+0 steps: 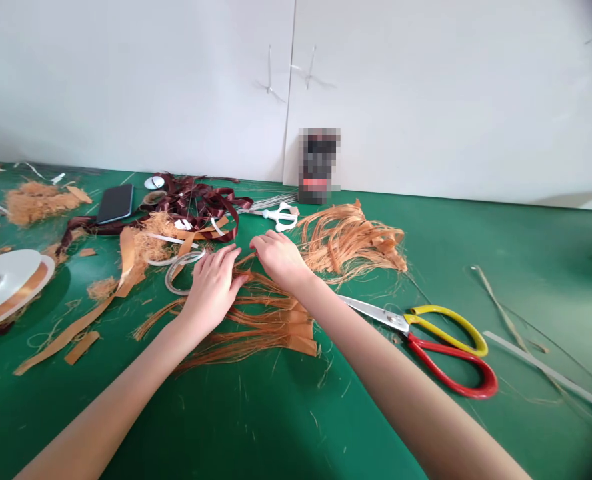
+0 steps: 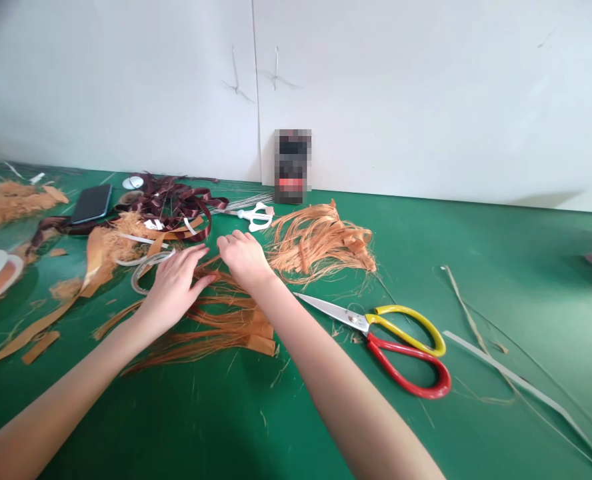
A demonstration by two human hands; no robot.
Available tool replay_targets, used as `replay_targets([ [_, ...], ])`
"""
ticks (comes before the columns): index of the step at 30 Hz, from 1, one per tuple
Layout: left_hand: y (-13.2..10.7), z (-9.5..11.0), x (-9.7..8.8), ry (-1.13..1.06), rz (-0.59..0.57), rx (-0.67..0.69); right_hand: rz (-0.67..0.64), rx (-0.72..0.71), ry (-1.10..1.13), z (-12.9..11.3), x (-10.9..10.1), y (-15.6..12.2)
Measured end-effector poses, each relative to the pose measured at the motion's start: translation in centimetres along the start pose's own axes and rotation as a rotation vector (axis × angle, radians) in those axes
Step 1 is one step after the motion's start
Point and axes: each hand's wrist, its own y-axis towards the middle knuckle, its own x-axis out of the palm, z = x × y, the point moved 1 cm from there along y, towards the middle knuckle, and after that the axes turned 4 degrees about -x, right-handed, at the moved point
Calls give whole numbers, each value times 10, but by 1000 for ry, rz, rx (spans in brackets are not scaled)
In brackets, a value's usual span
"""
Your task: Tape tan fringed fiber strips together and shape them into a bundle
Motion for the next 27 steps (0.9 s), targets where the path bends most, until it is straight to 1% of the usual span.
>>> replay_targets([
  [4,1,-2,4,-30,3,-59,106,129,104,-4,-10,4],
  [8,3,-4,1,-74,-1,-106,195,237,287,-8,-20,3],
  [11,4,-5,-5,-111,8,-117,243,298,422,-11,-25,0],
  [16,6,-6,-20,-155,87,-129,311,392,587,-14,-28,-3],
  [18,8,-5,-24,-175,96,-122,328,395,651,-16,-31,-2],
  [20,11,-3,-23,-208,72,-101,350,364,736,-18,-36,-2],
  [23,16,-3,-17,-258,13,-65,395,296,856,-23,-43,-3],
  [27,18,-8,-7,-288,-41,-63,454,245,982,-29,-51,-6],
])
